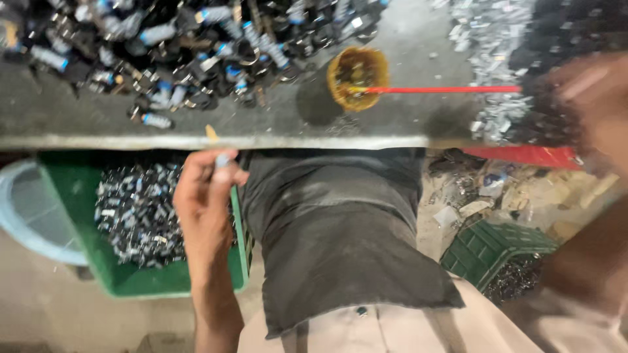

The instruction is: The person scoops small metal lock components from a work table into a sieve basket, then picks individual components, applies a yellowish lubricant to them with a brush from a bowl, and manipulates and sets the treated parts back on the table among the pile.

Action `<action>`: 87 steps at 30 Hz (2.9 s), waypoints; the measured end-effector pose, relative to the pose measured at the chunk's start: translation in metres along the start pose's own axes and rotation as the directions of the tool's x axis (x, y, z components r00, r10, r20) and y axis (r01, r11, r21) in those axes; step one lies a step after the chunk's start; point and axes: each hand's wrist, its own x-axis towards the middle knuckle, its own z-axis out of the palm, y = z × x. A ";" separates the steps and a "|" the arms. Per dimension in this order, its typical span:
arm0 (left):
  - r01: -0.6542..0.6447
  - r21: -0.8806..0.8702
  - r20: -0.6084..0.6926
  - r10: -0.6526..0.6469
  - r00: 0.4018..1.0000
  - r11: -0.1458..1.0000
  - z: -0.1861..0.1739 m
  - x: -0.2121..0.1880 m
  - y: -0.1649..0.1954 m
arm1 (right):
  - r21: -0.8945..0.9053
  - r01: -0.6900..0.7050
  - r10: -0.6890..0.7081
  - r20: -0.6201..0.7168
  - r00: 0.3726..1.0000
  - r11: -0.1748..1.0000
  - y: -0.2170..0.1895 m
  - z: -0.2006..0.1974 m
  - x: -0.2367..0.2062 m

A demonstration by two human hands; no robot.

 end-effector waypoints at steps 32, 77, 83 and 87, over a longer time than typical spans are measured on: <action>0.448 -0.493 0.314 -0.327 0.891 0.746 0.070 -0.018 -0.044 | 0.953 0.042 -0.046 -0.030 0.999 0.300 -0.110 0.201 -0.038; 0.519 -0.695 0.481 -0.215 0.850 0.498 0.088 0.019 -0.042 | 0.585 0.031 0.083 -0.167 0.982 0.810 -0.077 0.109 -0.022; -0.079 0.436 0.473 -0.154 0.867 0.897 -0.031 0.003 0.020 | 0.343 0.121 -0.160 0.086 0.983 0.931 -0.096 0.136 -0.027; -0.265 0.945 0.241 -0.139 0.960 -0.193 -0.069 -0.011 0.044 | 0.234 0.251 -0.250 -0.037 0.968 0.939 -0.098 0.173 -0.024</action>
